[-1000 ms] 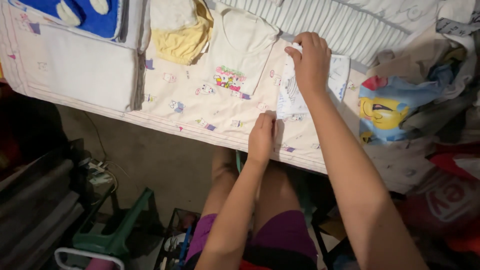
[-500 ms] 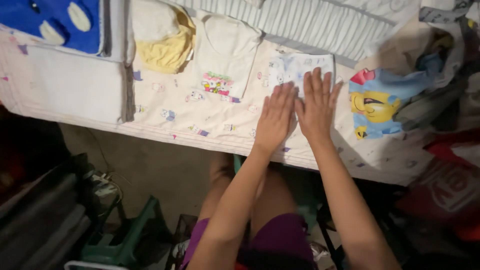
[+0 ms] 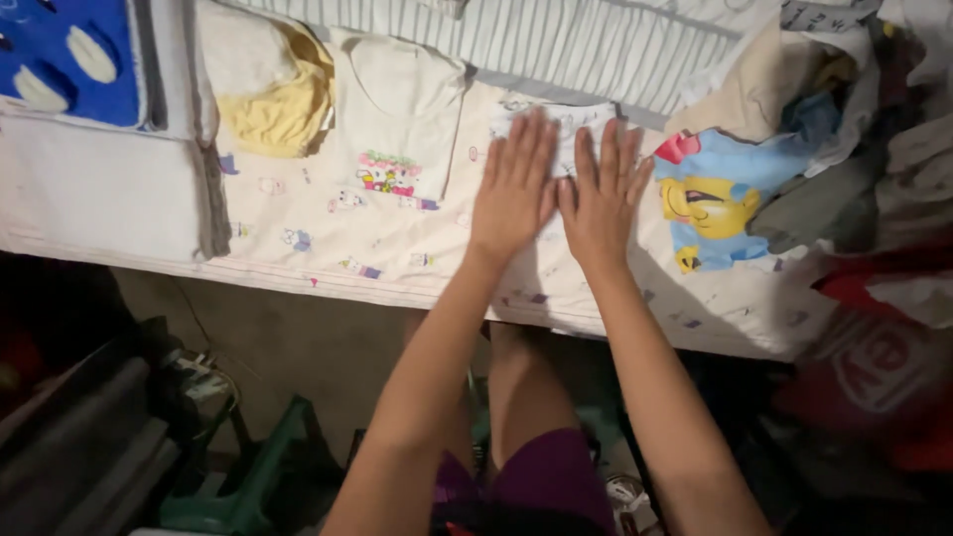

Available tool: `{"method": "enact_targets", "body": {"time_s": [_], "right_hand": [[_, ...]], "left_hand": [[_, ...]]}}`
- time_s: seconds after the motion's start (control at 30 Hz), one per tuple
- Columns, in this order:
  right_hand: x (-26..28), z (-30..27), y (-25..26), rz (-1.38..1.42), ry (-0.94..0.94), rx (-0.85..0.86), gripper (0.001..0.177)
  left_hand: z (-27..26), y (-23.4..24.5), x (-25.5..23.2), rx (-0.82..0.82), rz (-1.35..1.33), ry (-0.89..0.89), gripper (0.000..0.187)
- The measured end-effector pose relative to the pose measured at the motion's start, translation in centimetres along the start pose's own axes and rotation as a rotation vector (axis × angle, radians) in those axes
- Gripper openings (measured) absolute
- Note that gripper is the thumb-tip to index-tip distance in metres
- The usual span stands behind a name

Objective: Folding various baby clothes and items on a bed.

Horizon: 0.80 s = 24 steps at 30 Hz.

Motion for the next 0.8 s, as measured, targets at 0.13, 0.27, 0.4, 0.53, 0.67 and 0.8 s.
{"method": "enact_targets", "body": {"time_s": [0.13, 0.27, 0.4, 0.53, 0.67, 0.8], "right_hand": [[-0.5, 0.7, -1.8, -0.013, 0.013, -0.014, 0.07], [-1.2, 0.4, -1.8, 0.039, -0.01, -0.056, 0.074], [-1.8, 0.8, 2.0, 0.301, -0.315, -0.146, 0.106], [-4.3, -0.6, -1.4, 0.347, -0.243, -0.268, 0.092], [-5.8, 0.4, -2.5, 0.594, -0.478, 0.051, 0.075], [-4.7, 1.4, 1.0, 0.575, -0.476, 0.232, 0.061]], "left_hand": [[2.1, -0.8, 1.7, 0.028, -0.021, -0.024, 0.079], [2.0, 0.0, 0.9, -0.015, -0.1, 0.018, 0.086], [-0.9, -0.3, 1.0, -0.164, 0.095, 0.106, 0.094], [-6.7, -1.2, 0.1, -0.221, -0.058, 0.274, 0.105], [-10.8, -3.2, -0.1, -0.049, -0.089, 0.433, 0.108], [-11.0, -1.0, -0.7, -0.101, -0.106, 0.404, 0.096]]}}
Point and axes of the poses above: each hand's wrist, its own z-axis towards the middle knuckle, its own y-axis out of the back of the hand, x = y × z, the point moved 6 cm from there along z, towards the middle knuckle, and after that the axes turned 6 degrees about -z, right-handed, at the moved point
